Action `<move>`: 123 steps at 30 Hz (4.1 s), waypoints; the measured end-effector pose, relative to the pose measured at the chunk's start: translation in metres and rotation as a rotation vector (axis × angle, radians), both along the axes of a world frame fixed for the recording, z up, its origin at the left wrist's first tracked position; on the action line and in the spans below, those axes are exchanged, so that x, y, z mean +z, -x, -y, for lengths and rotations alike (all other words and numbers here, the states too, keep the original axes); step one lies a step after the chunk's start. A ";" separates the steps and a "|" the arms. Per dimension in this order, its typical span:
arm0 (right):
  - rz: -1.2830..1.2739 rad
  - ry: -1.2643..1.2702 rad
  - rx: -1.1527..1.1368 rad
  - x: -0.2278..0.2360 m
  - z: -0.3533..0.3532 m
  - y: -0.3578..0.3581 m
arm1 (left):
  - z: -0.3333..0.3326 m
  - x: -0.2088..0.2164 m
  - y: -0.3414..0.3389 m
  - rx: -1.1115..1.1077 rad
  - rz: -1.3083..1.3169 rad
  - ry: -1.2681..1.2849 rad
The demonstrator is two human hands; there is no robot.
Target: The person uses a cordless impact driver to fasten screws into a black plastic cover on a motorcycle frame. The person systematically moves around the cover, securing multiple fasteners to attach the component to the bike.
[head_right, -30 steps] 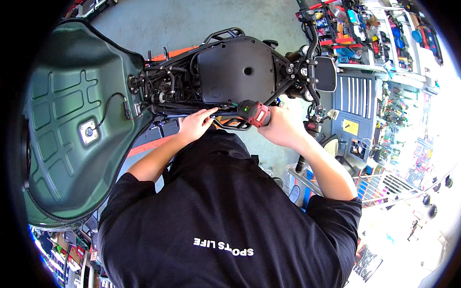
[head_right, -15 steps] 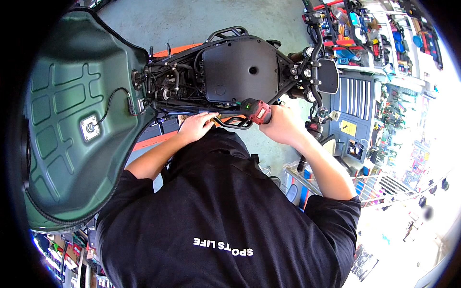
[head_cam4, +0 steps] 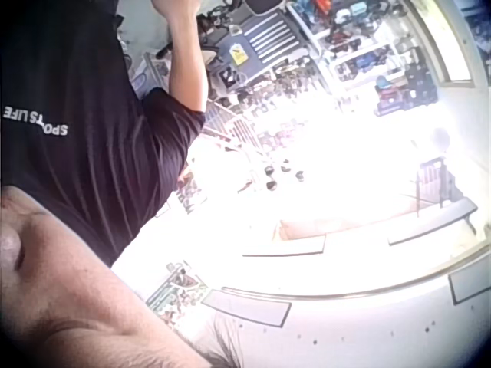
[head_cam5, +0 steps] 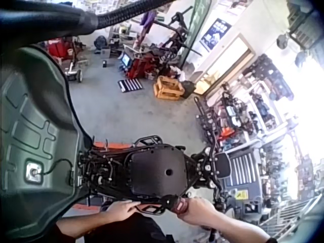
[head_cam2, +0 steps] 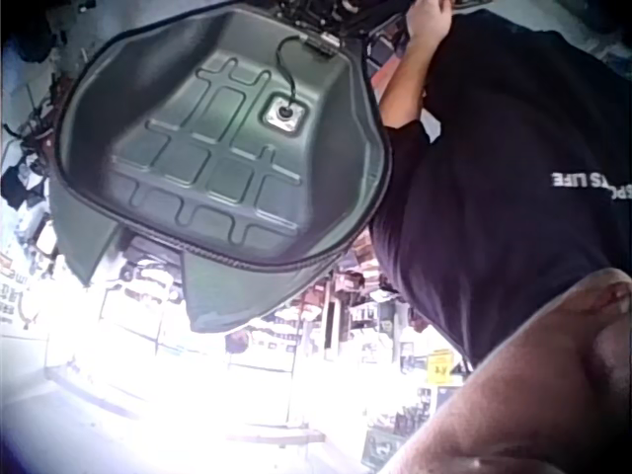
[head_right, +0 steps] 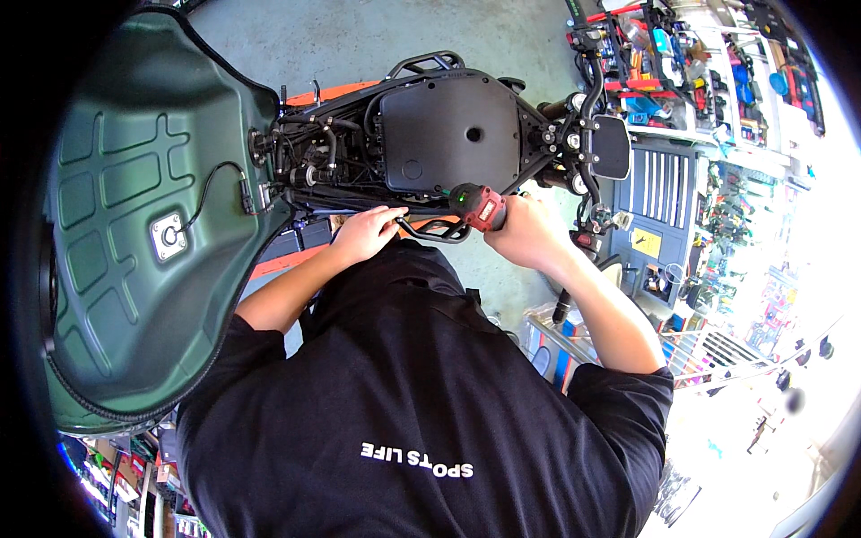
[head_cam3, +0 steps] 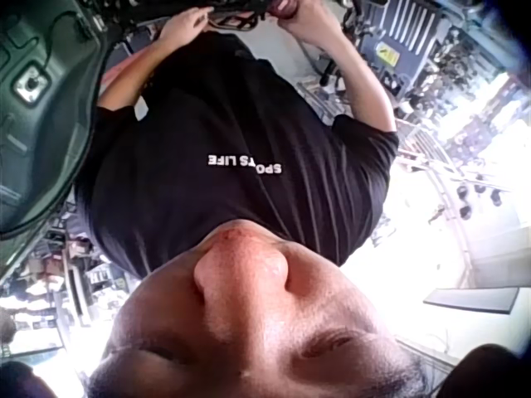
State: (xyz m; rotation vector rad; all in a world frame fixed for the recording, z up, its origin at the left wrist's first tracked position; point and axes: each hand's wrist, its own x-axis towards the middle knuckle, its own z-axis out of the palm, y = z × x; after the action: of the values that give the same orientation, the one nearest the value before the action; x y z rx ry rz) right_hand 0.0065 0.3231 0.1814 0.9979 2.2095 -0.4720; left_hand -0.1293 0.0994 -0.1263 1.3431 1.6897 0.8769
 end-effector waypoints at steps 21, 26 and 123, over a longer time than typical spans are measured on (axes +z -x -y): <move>0.061 -0.053 0.269 0.001 0.008 0.032 | -0.049 0.148 0.038 0.235 0.051 -0.726; 0.122 -0.046 0.327 -0.005 0.006 0.040 | -0.065 0.160 0.057 0.004 -0.001 -0.656; 0.239 -0.015 0.261 -0.008 0.021 0.057 | -0.066 0.149 0.063 -0.090 0.098 -0.579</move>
State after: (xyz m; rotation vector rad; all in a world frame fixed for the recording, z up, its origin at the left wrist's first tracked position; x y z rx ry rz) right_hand -0.0502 0.3019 0.1734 0.7182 2.0894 -0.2058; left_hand -0.1926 0.1653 0.0223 1.6993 1.3334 1.4221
